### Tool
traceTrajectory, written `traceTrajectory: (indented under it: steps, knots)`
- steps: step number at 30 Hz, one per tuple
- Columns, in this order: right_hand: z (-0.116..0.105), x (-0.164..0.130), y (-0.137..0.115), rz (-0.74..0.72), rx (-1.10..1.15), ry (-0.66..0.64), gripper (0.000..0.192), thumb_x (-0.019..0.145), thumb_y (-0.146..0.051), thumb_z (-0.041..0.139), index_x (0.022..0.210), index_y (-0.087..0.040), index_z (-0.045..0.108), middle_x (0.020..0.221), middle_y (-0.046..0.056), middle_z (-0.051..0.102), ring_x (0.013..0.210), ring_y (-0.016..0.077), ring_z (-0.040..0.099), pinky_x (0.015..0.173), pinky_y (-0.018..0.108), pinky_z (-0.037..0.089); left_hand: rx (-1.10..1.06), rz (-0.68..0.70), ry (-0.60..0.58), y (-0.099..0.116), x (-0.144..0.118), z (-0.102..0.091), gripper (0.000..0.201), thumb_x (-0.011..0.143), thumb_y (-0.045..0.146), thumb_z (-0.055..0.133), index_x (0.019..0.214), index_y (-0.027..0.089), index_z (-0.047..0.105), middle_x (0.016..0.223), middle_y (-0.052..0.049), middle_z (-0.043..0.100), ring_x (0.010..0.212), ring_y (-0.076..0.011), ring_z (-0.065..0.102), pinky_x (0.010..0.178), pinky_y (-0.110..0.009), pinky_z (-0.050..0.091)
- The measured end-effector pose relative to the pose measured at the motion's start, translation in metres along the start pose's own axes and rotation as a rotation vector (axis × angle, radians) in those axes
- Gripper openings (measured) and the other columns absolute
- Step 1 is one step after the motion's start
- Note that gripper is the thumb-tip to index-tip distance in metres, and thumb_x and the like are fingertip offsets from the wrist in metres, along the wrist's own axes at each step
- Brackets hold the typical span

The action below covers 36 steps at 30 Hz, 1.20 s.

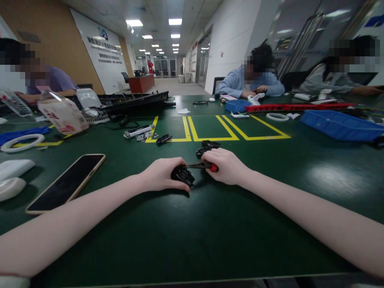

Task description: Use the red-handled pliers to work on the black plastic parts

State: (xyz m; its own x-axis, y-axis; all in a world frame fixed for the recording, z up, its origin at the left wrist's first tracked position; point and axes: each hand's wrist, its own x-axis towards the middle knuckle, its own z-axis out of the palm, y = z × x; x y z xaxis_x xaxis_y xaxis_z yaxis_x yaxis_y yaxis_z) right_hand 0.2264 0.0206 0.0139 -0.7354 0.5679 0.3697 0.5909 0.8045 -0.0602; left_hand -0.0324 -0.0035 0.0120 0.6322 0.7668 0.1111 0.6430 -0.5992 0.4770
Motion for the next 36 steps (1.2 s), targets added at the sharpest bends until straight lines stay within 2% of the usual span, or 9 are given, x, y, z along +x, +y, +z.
traceTrajectory:
  steps: [4,8,16,21,28,36]
  knots:
    - [0.001,0.0,0.001,-0.044,-0.014,0.048,0.01,0.078,-0.014,0.055,0.087,-0.019,0.057,0.083,0.007,0.067,0.077,0.0213,0.059,0.07,0.032,0.041,-0.092,-0.03,0.003,-0.005,0.001,0.0,0.048,0.078,0.058,0.074,0.104,0.021,0.056,0.089,0.0,0.07,0.074,-0.0176,0.063,0.062,-0.026,0.039]
    - [0.003,-0.001,0.001,-0.05,-0.019,0.059,0.009,0.078,-0.016,0.054,0.086,-0.019,0.057,0.082,0.007,0.066,0.076,0.0209,0.058,0.069,0.032,0.04,-0.107,-0.02,-0.018,-0.004,0.001,-0.001,0.047,0.079,0.058,0.072,0.103,0.021,0.056,0.088,0.0,0.071,0.072,-0.0166,0.062,0.06,-0.025,0.038]
    - [0.001,0.001,0.001,-0.034,-0.021,0.031,0.011,0.081,-0.019,0.054,0.092,-0.019,0.058,0.091,0.01,0.069,0.086,0.0245,0.061,0.076,0.037,0.043,0.235,0.076,-0.022,0.005,0.0,-0.001,0.051,0.08,0.069,0.064,0.09,0.019,0.058,0.083,-0.003,0.069,0.069,-0.018,0.061,0.058,-0.025,0.034]
    - [0.002,0.0,0.003,-0.107,-0.04,0.027,0.015,0.083,-0.021,0.053,0.097,-0.018,0.06,0.095,0.011,0.069,0.087,0.025,0.06,0.078,0.038,0.045,0.285,0.089,-0.018,0.006,0.001,-0.001,0.053,0.08,0.072,0.061,0.081,0.019,0.056,0.075,-0.001,0.066,0.064,-0.0163,0.059,0.055,-0.024,0.032]
    - [0.003,0.001,0.003,-0.185,-0.123,0.029,0.017,0.084,-0.021,0.052,0.096,-0.017,0.063,0.09,0.011,0.067,0.083,0.0244,0.057,0.076,0.037,0.044,0.355,0.058,-0.02,0.009,0.001,-0.001,0.053,0.091,0.069,0.048,0.077,0.018,0.054,0.069,-0.002,0.062,0.059,-0.0159,0.054,0.054,-0.025,0.029]
    - [0.0,0.005,0.001,-0.183,-0.06,-0.082,0.013,0.084,-0.022,0.053,0.093,-0.019,0.062,0.088,0.01,0.066,0.083,0.0237,0.057,0.076,0.036,0.045,0.424,0.059,-0.038,0.012,0.0,-0.002,0.052,0.093,0.067,0.046,0.079,0.018,0.055,0.07,-0.002,0.062,0.059,-0.0154,0.054,0.053,-0.025,0.027]
